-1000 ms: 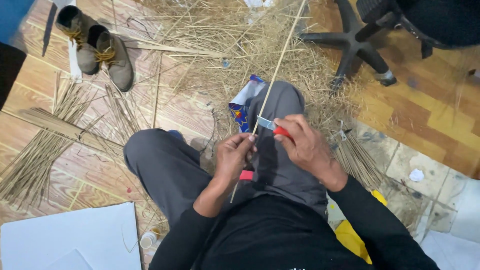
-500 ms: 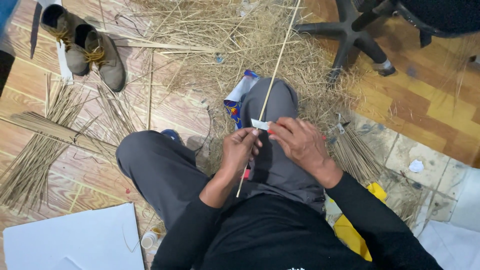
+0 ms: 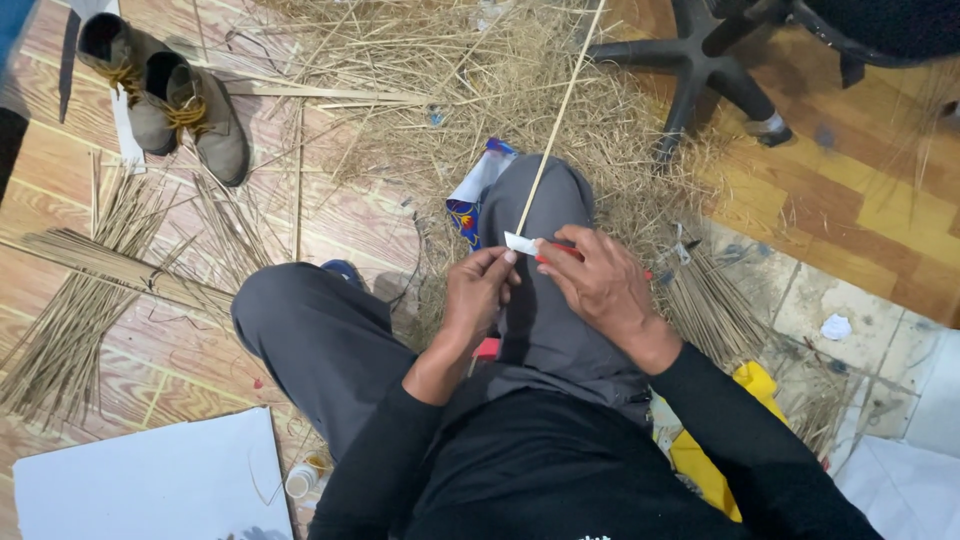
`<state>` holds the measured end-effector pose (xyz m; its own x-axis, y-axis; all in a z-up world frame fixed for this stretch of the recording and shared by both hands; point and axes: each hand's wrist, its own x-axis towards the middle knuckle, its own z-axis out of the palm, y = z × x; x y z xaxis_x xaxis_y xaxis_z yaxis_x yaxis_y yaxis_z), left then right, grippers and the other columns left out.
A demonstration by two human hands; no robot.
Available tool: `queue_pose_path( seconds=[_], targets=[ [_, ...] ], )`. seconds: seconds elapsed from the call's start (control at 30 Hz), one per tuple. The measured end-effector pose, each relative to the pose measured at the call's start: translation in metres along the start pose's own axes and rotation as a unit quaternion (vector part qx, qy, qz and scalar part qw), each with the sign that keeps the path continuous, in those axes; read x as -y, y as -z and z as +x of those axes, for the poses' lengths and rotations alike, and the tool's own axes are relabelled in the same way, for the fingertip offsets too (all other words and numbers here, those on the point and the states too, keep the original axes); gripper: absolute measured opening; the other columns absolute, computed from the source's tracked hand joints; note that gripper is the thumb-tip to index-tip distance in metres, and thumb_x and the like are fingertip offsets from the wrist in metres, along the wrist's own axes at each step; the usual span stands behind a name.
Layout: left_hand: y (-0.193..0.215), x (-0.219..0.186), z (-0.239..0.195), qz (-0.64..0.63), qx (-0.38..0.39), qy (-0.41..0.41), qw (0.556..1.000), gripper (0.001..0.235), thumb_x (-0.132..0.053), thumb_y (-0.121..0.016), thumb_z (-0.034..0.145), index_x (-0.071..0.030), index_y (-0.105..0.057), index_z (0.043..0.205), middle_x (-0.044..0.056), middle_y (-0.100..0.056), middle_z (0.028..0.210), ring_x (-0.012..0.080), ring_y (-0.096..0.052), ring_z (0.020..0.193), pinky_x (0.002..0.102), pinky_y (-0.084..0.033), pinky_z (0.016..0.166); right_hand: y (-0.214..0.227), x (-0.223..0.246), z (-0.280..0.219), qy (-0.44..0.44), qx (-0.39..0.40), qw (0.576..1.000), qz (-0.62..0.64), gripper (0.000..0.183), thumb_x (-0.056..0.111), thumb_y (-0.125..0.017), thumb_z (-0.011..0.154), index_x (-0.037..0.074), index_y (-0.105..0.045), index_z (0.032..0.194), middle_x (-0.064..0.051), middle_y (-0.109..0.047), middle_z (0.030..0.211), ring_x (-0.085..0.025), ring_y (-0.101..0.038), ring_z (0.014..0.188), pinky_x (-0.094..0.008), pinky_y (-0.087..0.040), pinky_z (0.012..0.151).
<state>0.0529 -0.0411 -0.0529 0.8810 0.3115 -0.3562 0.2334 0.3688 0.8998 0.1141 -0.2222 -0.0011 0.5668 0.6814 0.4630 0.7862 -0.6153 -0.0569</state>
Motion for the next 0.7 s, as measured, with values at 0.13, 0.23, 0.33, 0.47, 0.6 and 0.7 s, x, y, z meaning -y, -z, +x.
queue_pose_path(
  seconds=[0.13,0.23,0.33,0.47,0.6,0.7],
  targets=[
    [0.006,0.010,0.006,0.000,0.009,-0.017,1.000,0.014,-0.010,-0.067,0.097,0.000,-0.075,0.102,0.012,-0.067,0.062,0.0091,-0.053,0.038,0.019,-0.038,0.032,-0.005,-0.001,-0.002,0.009,-0.021,1.000,0.002,0.032,0.041,-0.063,0.102,0.030,-0.071,0.130,0.001,-0.058,0.111,-0.022,-0.066,0.083,-0.038,-0.058,0.066],
    [0.007,0.010,0.005,-0.003,0.027,-0.024,0.999,0.014,-0.010,-0.067,0.097,0.000,-0.075,0.100,0.012,-0.067,0.061,0.0093,-0.053,0.038,0.019,-0.038,0.033,-0.013,-0.002,-0.001,0.017,-0.070,0.997,0.002,0.029,0.039,-0.068,0.100,0.027,-0.072,0.126,0.000,-0.059,0.105,-0.022,-0.067,0.080,-0.037,-0.058,0.065],
    [0.010,0.016,0.010,-0.005,0.039,-0.030,0.999,0.014,-0.010,-0.068,0.096,0.000,-0.076,0.101,0.012,-0.067,0.061,0.0097,-0.054,0.039,0.019,-0.037,0.034,-0.025,0.000,-0.003,0.001,-0.115,0.993,-0.003,0.029,0.040,-0.065,0.102,0.025,-0.074,0.125,0.000,-0.060,0.105,-0.021,-0.067,0.081,-0.036,-0.057,0.067],
    [0.014,0.004,0.008,-0.005,0.033,-0.027,0.999,0.013,-0.009,-0.068,0.096,0.000,-0.076,0.101,0.010,-0.066,0.061,0.0083,-0.052,0.039,0.019,-0.037,0.036,-0.015,0.006,-0.002,-0.016,-0.122,0.992,0.029,0.029,0.037,-0.068,0.101,0.020,-0.074,0.124,-0.003,-0.061,0.103,-0.026,-0.068,0.080,-0.040,-0.057,0.064],
    [0.032,-0.014,0.011,-0.006,0.006,-0.044,0.999,0.014,-0.013,-0.070,0.096,-0.002,-0.078,0.102,0.010,-0.065,0.060,0.0090,-0.051,0.038,0.020,-0.037,0.035,-0.003,0.006,0.001,-0.093,-0.081,0.986,0.112,0.038,0.039,-0.075,0.096,0.018,-0.073,0.127,-0.004,-0.061,0.104,-0.030,-0.070,0.084,-0.041,-0.059,0.069],
    [0.050,-0.026,0.012,-0.026,-0.025,-0.054,0.998,0.014,-0.013,-0.068,0.098,-0.003,-0.077,0.102,0.008,-0.063,0.060,0.0082,-0.049,0.038,0.020,-0.036,0.034,0.009,0.009,0.006,-0.161,-0.033,0.961,0.223,0.035,0.032,-0.081,0.092,0.017,-0.074,0.122,-0.005,-0.063,0.097,-0.034,-0.072,0.086,-0.042,-0.058,0.071]
  ],
)
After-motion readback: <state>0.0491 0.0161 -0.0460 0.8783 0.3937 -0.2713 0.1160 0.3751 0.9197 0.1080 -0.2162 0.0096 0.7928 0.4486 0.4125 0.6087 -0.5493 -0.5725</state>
